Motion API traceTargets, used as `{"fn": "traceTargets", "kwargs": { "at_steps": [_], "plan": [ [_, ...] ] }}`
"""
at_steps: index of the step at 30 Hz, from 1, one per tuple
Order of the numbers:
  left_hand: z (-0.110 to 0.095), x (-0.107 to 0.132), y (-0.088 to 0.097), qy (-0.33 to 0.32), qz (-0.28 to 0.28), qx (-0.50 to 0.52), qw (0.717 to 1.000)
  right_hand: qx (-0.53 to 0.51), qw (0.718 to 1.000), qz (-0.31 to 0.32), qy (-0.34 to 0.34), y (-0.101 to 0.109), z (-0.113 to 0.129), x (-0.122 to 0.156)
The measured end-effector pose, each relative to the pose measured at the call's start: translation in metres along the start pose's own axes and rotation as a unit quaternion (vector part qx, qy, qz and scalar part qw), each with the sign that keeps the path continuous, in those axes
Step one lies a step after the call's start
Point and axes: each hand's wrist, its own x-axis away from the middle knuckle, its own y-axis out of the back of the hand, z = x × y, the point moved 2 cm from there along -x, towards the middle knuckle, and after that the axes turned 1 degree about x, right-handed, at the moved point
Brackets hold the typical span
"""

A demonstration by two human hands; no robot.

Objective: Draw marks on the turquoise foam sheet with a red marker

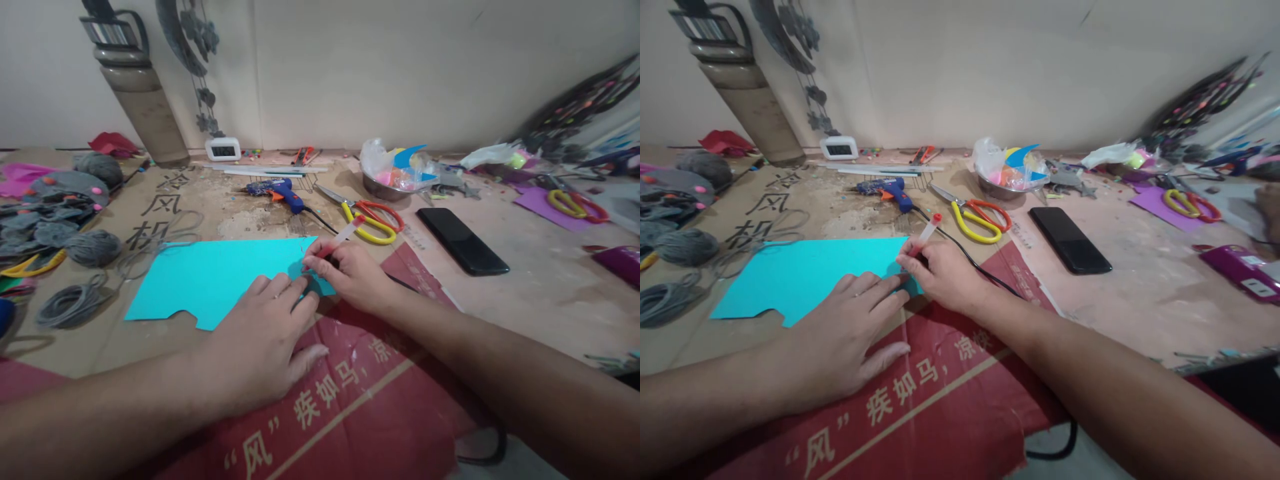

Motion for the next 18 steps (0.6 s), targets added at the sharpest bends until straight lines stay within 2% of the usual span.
{"fn": "traceTargets", "kwargs": {
  "at_steps": [3,6,11,14,18],
  "plan": [
    [0.000,0.000,0.001,-0.008,-0.002,-0.011,1.000,-0.071,0.995,-0.066,0.001,0.003,-0.003,-0.001],
    [-0.001,0.000,0.002,-0.015,-0.007,-0.017,1.000,-0.076,0.992,-0.100,0.018,0.005,-0.005,-0.001],
    [-0.002,0.002,0.004,-0.022,-0.018,-0.022,0.999,0.018,0.997,-0.068,0.015,0.008,-0.012,0.001],
    [-0.002,0.002,0.005,-0.028,-0.024,-0.024,0.999,0.068,0.995,-0.007,0.070,0.009,-0.014,0.000],
    [-0.001,0.002,0.005,-0.033,-0.031,-0.017,0.999,0.073,0.996,-0.006,0.053,0.011,-0.020,-0.003]
  ]
}}
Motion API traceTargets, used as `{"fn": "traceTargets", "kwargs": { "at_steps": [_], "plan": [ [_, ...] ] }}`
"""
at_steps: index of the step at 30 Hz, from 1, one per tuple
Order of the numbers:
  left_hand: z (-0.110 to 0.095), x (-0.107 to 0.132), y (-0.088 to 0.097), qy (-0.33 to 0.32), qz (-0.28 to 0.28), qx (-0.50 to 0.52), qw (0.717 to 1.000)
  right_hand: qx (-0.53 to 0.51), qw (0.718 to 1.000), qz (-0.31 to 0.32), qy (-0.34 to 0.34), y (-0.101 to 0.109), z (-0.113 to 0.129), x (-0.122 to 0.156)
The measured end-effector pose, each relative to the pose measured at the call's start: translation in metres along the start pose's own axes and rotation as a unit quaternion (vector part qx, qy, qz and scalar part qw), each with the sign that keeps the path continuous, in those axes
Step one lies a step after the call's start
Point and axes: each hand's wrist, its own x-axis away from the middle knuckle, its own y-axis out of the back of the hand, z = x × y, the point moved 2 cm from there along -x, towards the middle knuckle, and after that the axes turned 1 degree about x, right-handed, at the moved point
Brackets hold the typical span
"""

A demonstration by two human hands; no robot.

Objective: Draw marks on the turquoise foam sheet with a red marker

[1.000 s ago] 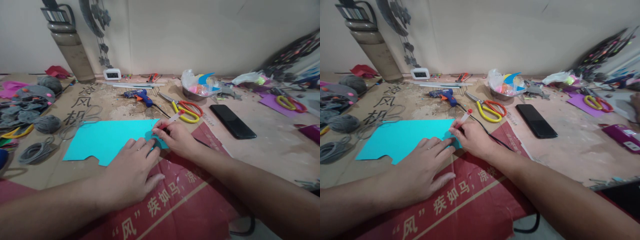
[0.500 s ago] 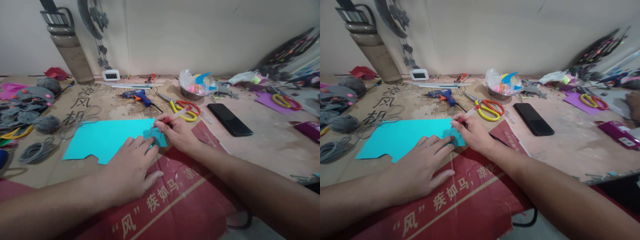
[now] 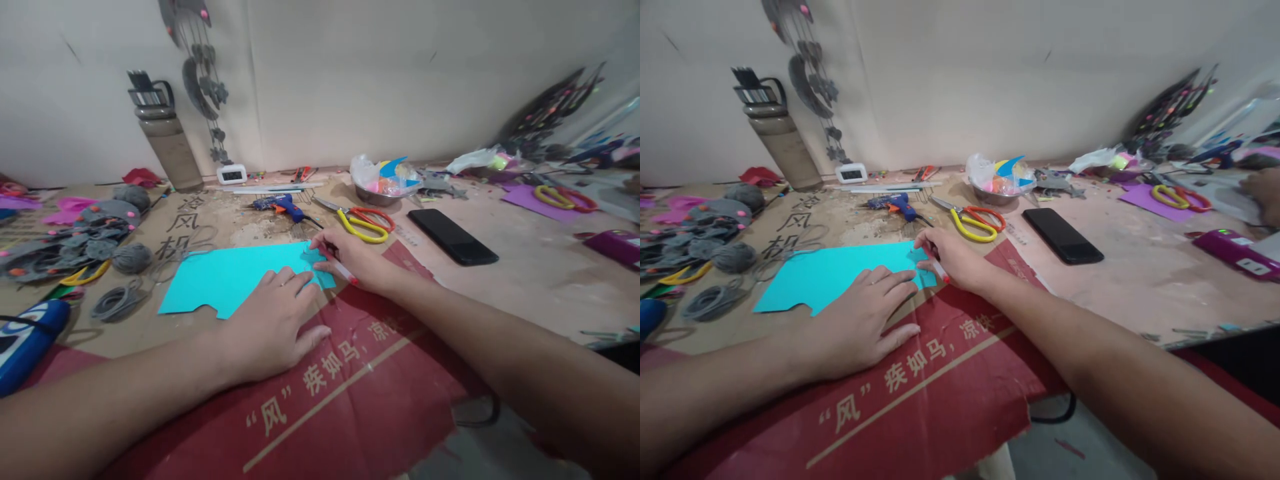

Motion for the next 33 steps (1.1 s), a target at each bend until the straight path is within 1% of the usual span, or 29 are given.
{"fn": "traceTargets", "kwargs": {
  "at_steps": [5,8,11,12,14,16,18,20,23,27,30,33],
  "plan": [
    [0.001,0.002,-0.002,0.011,-0.030,0.028,0.999,-0.014,1.000,0.003,0.016,-0.003,-0.004,-0.001],
    [0.007,0.003,-0.001,0.021,-0.064,0.052,0.996,-0.001,1.000,0.005,0.018,-0.002,-0.004,-0.001],
    [0.022,-0.004,0.009,0.051,-0.116,0.076,0.989,0.008,1.000,0.005,0.025,-0.001,-0.004,-0.002],
    [0.029,-0.009,0.013,0.070,-0.124,0.080,0.987,0.009,1.000,0.008,0.027,-0.001,-0.005,-0.002],
    [0.043,-0.022,0.020,0.098,-0.123,0.097,0.983,0.014,0.999,0.016,0.028,-0.001,-0.005,-0.002],
    [0.056,-0.037,0.023,0.119,-0.077,0.130,0.981,0.019,0.999,0.022,0.022,0.000,-0.004,-0.002],
    [0.066,-0.051,0.021,0.133,-0.016,0.168,0.977,0.019,0.999,0.022,0.017,0.001,-0.003,-0.002],
    [0.073,-0.063,0.016,0.146,0.021,0.168,0.975,0.019,1.000,0.017,0.018,0.001,-0.003,-0.001],
    [0.077,-0.074,0.009,0.143,0.050,0.168,0.974,0.018,0.999,0.014,0.024,-0.002,-0.005,-0.001],
    [0.078,-0.079,0.004,0.133,0.082,0.178,0.972,0.010,1.000,0.004,0.025,-0.007,-0.014,-0.002],
    [0.078,-0.080,0.003,0.131,0.092,0.189,0.969,0.009,1.000,0.007,0.021,-0.009,-0.018,-0.002],
    [0.079,-0.080,0.003,0.137,0.088,0.198,0.967,0.004,1.000,0.002,0.019,-0.008,-0.016,-0.002]
  ]
}}
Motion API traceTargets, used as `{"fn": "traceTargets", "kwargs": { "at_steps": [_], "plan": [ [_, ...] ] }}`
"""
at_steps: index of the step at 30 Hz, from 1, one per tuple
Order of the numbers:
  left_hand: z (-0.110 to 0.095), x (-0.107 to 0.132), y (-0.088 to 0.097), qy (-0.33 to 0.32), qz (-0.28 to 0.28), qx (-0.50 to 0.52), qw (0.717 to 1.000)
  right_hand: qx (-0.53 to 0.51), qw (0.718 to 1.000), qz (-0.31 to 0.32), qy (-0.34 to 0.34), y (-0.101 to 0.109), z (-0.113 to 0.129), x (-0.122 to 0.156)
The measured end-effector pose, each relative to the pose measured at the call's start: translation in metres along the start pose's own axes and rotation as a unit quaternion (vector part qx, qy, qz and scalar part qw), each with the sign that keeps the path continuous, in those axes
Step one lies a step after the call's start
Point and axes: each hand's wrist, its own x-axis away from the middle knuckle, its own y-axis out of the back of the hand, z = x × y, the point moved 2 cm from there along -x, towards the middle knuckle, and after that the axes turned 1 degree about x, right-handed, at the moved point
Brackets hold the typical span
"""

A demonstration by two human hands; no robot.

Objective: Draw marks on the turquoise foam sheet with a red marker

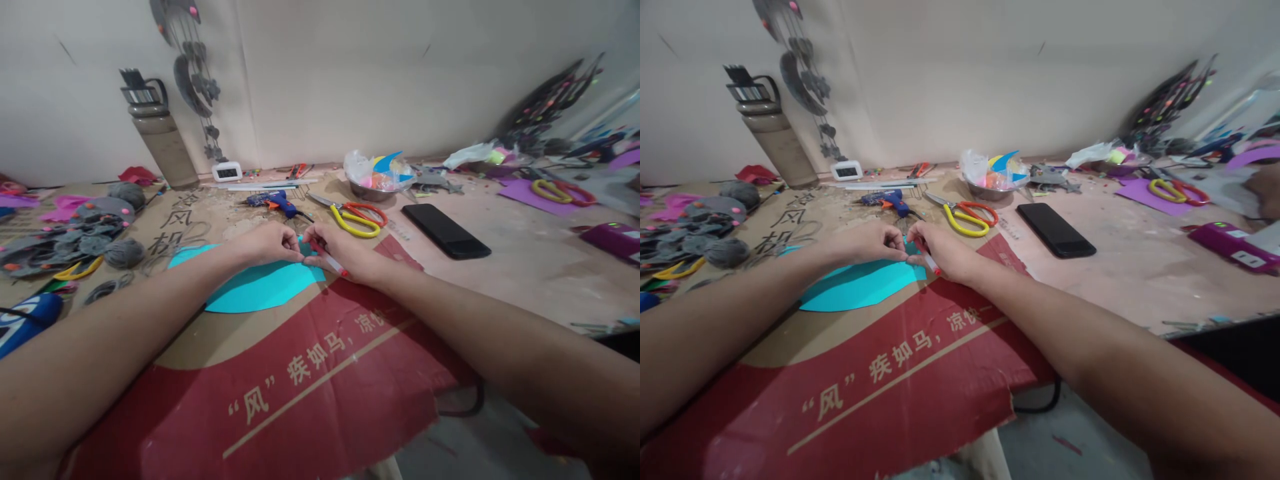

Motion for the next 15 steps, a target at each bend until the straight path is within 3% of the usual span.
{"fn": "traceTargets", "kwargs": {
  "at_steps": [5,10,15],
  "plan": [
    [0.001,-0.002,-0.002,0.017,-0.009,0.018,1.000,-0.022,1.000,-0.007,-0.021,0.007,0.014,0.003],
    [0.002,-0.003,-0.004,0.026,-0.013,0.037,0.999,-0.082,0.994,-0.065,-0.015,0.018,0.032,0.004],
    [0.006,-0.002,-0.006,0.027,-0.024,0.052,0.998,-0.079,0.993,-0.065,-0.057,0.020,0.032,0.003]
  ]
}}
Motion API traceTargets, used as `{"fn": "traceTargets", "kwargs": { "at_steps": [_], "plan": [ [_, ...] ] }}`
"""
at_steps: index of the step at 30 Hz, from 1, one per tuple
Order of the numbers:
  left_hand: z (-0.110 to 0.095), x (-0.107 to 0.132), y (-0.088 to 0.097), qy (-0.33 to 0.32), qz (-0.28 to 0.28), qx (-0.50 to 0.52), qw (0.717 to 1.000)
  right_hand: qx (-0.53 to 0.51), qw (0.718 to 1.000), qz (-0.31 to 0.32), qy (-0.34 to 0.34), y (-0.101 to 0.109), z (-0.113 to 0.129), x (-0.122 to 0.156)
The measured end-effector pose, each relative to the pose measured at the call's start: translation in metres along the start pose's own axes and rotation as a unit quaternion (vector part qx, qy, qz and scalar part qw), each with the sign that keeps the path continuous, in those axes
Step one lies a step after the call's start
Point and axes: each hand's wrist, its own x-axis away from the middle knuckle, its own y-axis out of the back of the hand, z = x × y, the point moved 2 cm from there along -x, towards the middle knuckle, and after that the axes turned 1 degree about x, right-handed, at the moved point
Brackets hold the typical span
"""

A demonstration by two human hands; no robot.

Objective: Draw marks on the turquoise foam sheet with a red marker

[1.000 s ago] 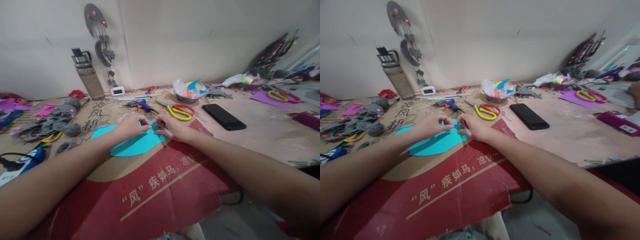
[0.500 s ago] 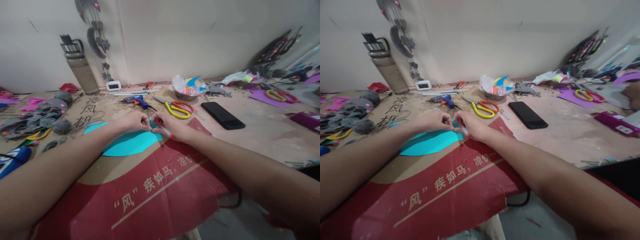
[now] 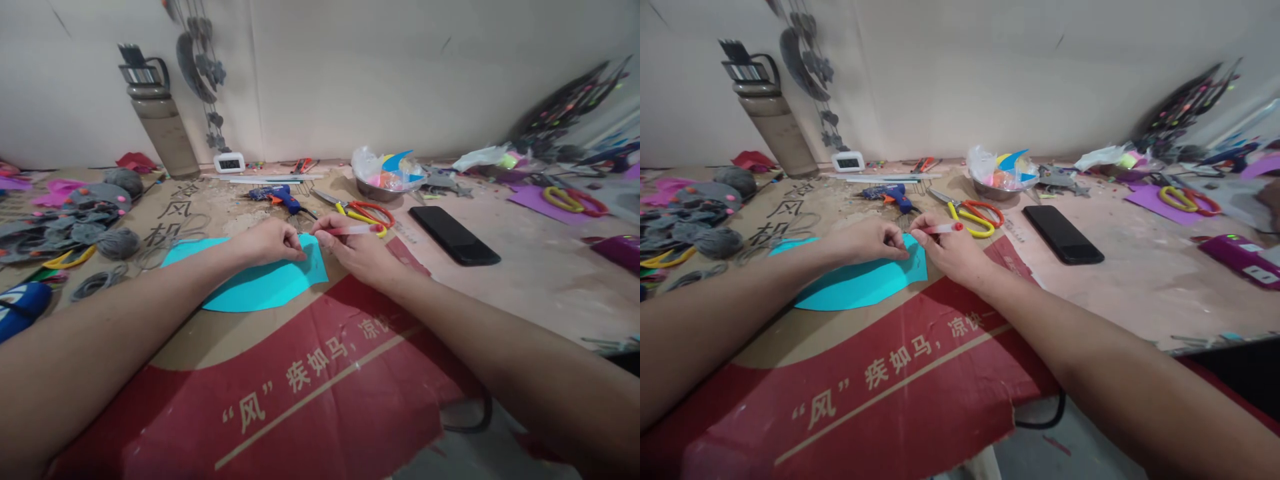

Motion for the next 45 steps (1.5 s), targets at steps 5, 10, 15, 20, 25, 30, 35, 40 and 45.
{"fn": "traceTargets", "kwargs": {
  "at_steps": [5,10,15,20,25,30,35,40,45],
  "plan": [
    [0.002,0.000,0.001,0.001,-0.002,-0.006,1.000,-0.001,0.997,0.058,-0.056,-0.005,-0.012,-0.002],
    [0.000,0.002,0.002,0.001,0.000,-0.017,1.000,0.031,0.995,0.090,-0.044,-0.004,-0.013,-0.002],
    [0.000,0.002,0.002,0.000,-0.008,-0.019,1.000,0.047,0.994,0.095,-0.039,-0.001,-0.010,-0.001],
    [0.003,0.001,0.001,-0.004,-0.006,-0.012,1.000,0.052,0.993,0.102,-0.037,-0.001,-0.012,-0.001],
    [0.001,0.003,0.002,0.003,-0.007,-0.019,1.000,0.041,0.994,0.098,-0.013,-0.003,-0.019,-0.002],
    [-0.001,0.003,0.002,-0.005,-0.011,-0.022,1.000,0.029,0.995,0.092,-0.023,-0.005,-0.025,-0.003],
    [0.000,0.002,0.002,-0.001,-0.012,-0.022,1.000,0.021,0.995,0.093,-0.027,-0.006,-0.025,-0.003],
    [-0.002,0.002,0.002,0.004,-0.010,-0.014,1.000,-0.003,0.995,0.093,-0.037,-0.007,-0.025,-0.004],
    [-0.002,0.003,0.000,0.012,-0.013,-0.003,1.000,-0.033,0.998,0.016,-0.056,-0.004,-0.022,-0.006]
  ]
}}
